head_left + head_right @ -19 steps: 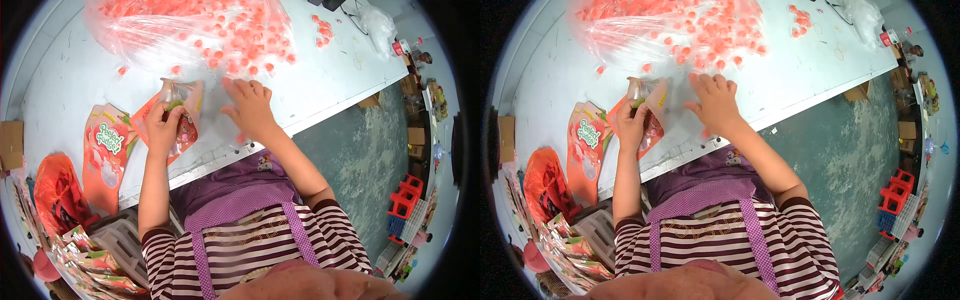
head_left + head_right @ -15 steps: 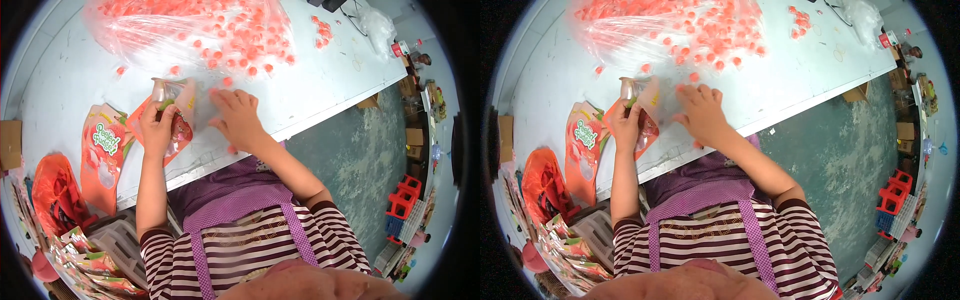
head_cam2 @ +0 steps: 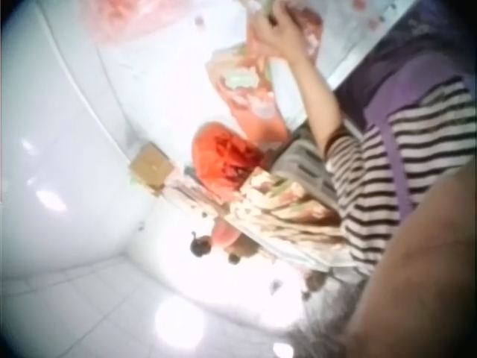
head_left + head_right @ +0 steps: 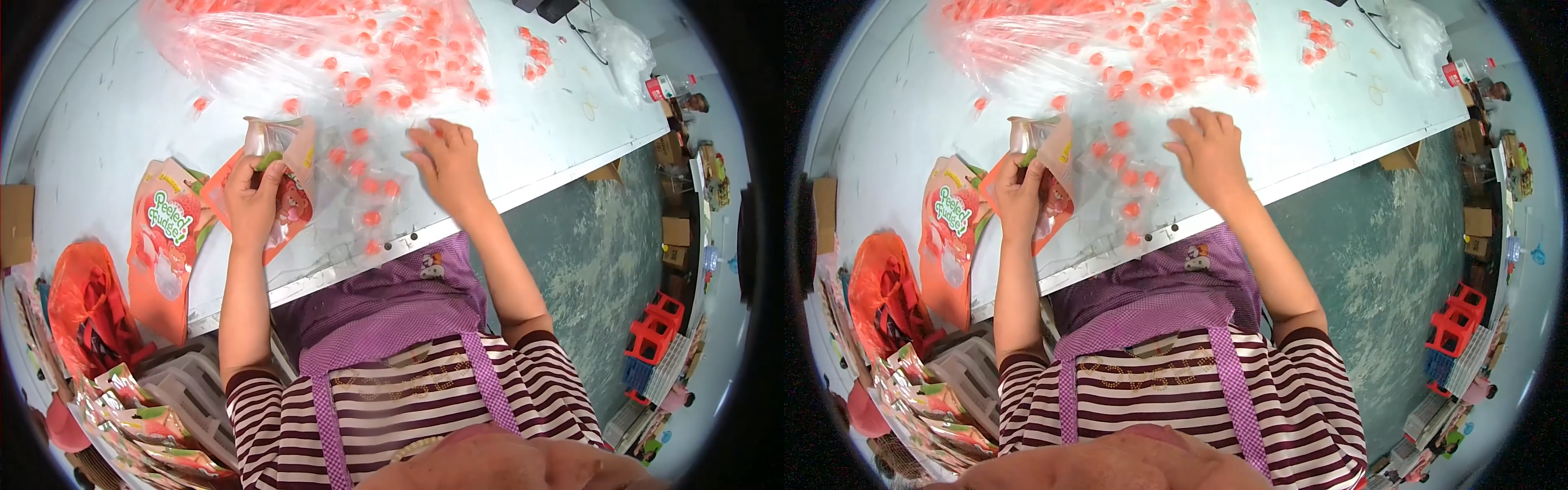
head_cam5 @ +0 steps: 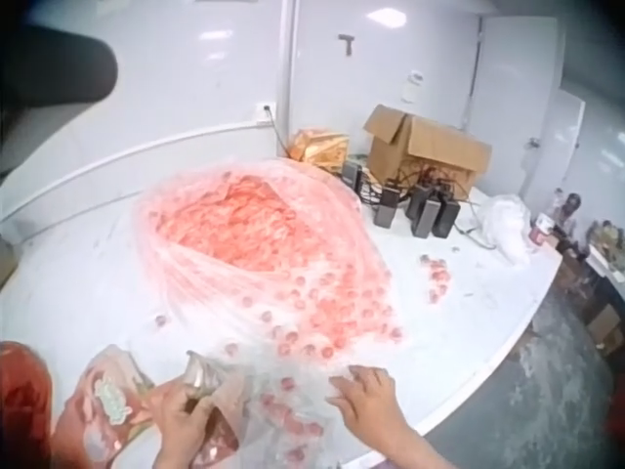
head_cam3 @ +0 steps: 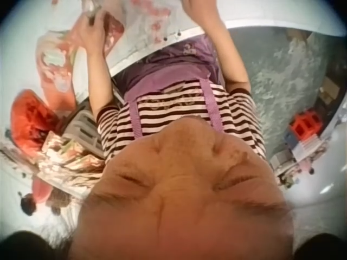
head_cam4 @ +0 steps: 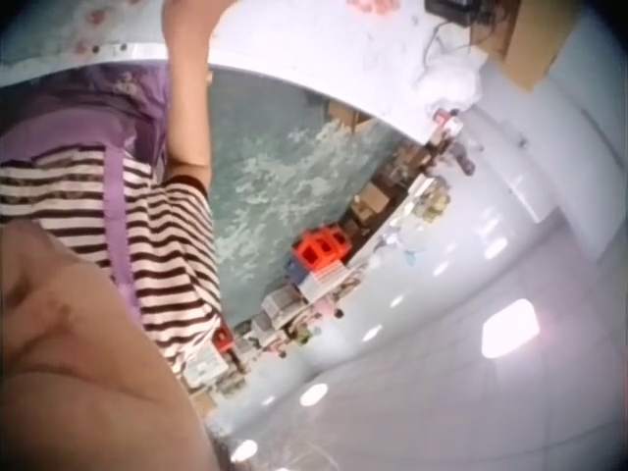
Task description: Packaging small round pink items into printed plastic bags at a workstation.
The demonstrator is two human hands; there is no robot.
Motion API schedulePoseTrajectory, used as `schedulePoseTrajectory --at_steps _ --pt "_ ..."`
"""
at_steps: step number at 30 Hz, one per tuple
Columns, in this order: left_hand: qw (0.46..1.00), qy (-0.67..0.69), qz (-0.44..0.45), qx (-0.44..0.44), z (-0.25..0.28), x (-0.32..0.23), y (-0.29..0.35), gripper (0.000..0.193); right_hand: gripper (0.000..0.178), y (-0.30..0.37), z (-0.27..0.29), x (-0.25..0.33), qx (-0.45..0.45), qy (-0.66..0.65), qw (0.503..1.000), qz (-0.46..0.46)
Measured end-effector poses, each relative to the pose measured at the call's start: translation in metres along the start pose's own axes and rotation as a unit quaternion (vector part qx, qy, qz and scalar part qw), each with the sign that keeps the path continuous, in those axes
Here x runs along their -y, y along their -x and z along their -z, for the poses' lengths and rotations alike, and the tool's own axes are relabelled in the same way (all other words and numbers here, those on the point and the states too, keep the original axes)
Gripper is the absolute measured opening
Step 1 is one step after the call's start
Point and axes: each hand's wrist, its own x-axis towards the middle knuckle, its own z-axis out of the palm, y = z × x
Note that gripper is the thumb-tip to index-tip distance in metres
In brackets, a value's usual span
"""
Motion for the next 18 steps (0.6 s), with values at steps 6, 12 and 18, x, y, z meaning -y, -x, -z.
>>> schedulePoseTrajectory --at_steps 6,12,18 --pt "0.998 -0.014 -0.052 0.022 0.004 0.016 -0.003 0.013 0.032 0.005 0.007 0.029 0.082 -0.087 0.991 0.061" --pt "0.998 0.003 -0.059 0.025 0.003 0.022 -0.005 0.013 0.037 -0.033 -0.011 0.01 0.019 -0.067 0.998 -0.003" --pt "0.997 -0.026 -0.065 0.022 0.003 0.015 -0.003 0.012 0.037 -0.019 -0.007 0.015 0.058 0.001 0.998 0.026"
